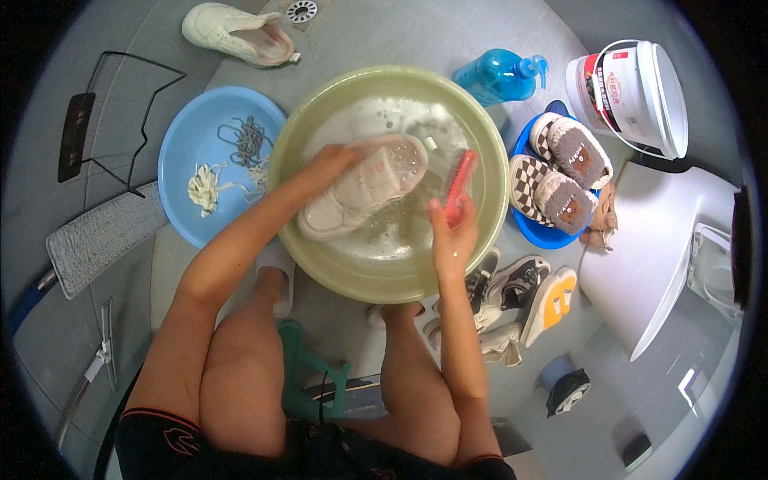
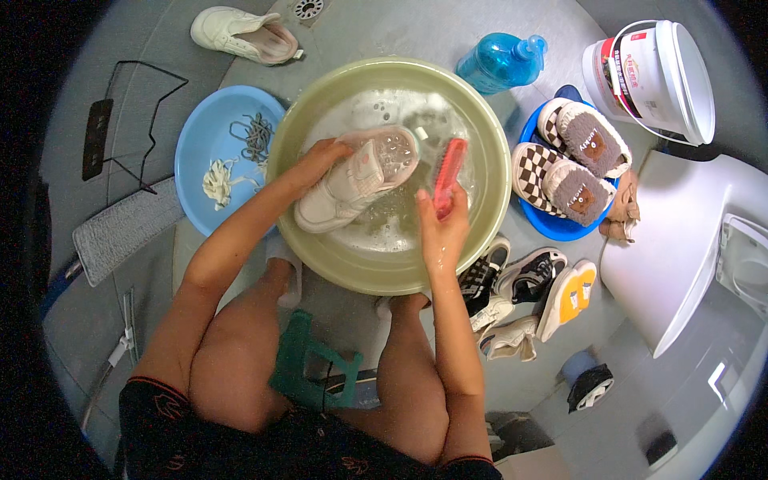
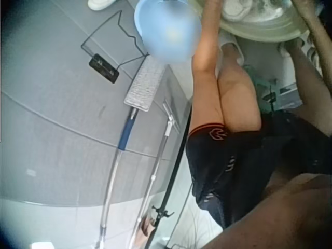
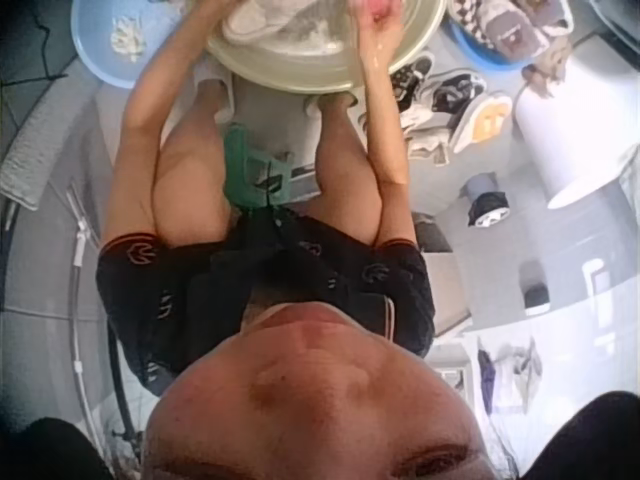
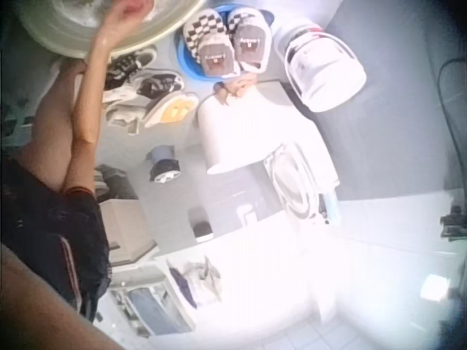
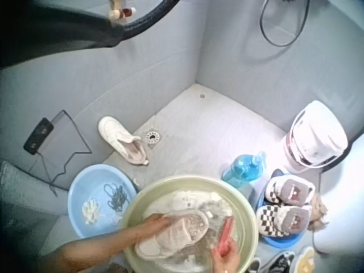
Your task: The person scrubs a white sneaker with a pink brush in a basin of soapy water. They repeatedly scrub the upper, sole, and interior of the shoe, occasionally dipping it into the water to rinse or re-soap.
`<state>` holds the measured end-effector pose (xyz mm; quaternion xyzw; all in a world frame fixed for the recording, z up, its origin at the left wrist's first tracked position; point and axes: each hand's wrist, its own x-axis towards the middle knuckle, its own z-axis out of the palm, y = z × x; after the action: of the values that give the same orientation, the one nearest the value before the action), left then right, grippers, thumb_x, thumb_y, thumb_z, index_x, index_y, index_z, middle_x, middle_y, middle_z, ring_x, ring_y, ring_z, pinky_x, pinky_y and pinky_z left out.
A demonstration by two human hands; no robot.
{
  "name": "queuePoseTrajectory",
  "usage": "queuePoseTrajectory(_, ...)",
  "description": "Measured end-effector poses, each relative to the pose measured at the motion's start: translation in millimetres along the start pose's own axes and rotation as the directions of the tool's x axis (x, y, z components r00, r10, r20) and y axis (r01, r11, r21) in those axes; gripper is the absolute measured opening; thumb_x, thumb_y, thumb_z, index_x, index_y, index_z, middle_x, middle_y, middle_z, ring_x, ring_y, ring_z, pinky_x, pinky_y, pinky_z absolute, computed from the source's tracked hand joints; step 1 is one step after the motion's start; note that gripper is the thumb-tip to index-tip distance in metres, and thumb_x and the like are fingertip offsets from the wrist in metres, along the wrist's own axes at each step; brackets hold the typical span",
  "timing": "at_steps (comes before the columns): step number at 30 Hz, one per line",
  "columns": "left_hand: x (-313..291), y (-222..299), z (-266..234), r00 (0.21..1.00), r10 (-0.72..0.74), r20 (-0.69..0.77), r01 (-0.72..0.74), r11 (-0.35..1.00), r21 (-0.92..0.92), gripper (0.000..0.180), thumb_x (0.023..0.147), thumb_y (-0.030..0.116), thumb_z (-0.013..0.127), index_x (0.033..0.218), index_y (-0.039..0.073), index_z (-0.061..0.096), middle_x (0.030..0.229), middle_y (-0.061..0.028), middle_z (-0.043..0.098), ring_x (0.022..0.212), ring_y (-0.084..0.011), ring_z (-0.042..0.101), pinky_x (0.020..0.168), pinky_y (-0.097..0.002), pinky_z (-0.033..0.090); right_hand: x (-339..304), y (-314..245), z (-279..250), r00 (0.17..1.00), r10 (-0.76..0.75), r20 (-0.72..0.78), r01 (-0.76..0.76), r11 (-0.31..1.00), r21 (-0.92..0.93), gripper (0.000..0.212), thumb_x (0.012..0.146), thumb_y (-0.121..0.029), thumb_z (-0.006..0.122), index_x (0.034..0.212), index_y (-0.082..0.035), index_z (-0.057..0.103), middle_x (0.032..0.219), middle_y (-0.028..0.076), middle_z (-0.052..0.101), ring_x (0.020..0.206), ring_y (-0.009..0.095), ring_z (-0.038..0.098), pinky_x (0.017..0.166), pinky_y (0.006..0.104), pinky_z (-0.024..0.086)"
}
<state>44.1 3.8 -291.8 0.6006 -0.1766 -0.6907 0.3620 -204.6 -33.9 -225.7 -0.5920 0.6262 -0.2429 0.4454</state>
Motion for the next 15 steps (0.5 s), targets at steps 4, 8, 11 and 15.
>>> queuePoseTrajectory(4, -9, 11, 12, 0.983, -0.129, 0.133, 0.138, 0.988, -0.064, 0.047, 0.091, 0.028, 0.05, 0.127, -0.002, 0.056, 0.116, -0.014, 0.064, 0.1, -0.0218, 0.065, 0.089, -0.0329, 0.052, 20, -22, 0, 0.987, -0.145, -0.074, 0.128, 0.971, -0.203, 0.047, 0.076, -0.028, 0.084, 0.101, -0.001, 0.054, 0.081, 0.011, 0.061, 0.073, 0.019, 0.057, 0.067, 0.0328, 0.047)
queuePoseTrajectory(8, -29, 25, 26, 0.944, -0.262, 0.198, 0.294, 0.944, -0.151, 0.052, 0.093, 0.032, 0.053, 0.133, 0.001, 0.052, 0.121, -0.0135, 0.062, 0.103, -0.0219, 0.064, 0.092, -0.0331, 0.052, 45, -18, 6, 0.986, -0.14, 0.085, 0.153, 0.975, -0.162, 0.046, 0.072, -0.025, 0.084, 0.099, -0.001, 0.055, 0.08, 0.012, 0.063, 0.075, 0.025, 0.062, 0.071, 0.0372, 0.049)
queuePoseTrajectory(11, -15, -3, 19, 0.864, -0.29, 0.412, 0.453, 0.806, -0.381, 0.051, 0.091, 0.032, 0.056, 0.135, 0.006, 0.053, 0.118, -0.0112, 0.064, 0.103, -0.0209, 0.066, 0.091, -0.034, 0.054, 69, 10, -2, 0.966, 0.051, 0.254, -0.071, 0.995, 0.073, 0.038, 0.078, -0.024, 0.079, 0.097, -0.001, 0.055, 0.08, 0.009, 0.063, 0.073, 0.019, 0.06, 0.068, 0.0327, 0.049)
queuePoseTrajectory(15, -19, -4, 28, 0.833, -0.307, 0.459, 0.532, 0.674, -0.514, 0.047, 0.089, 0.035, 0.06, 0.124, 0.005, 0.058, 0.11, -0.0118, 0.066, 0.096, -0.0208, 0.066, 0.085, -0.0341, 0.054, 76, -16, -27, 0.891, 0.251, 0.379, -0.255, 0.966, -0.04, 0.041, 0.084, -0.036, 0.074, 0.093, 0.0, 0.057, 0.077, 0.005, 0.059, 0.07, 0.013, 0.055, 0.065, 0.0272, 0.045)
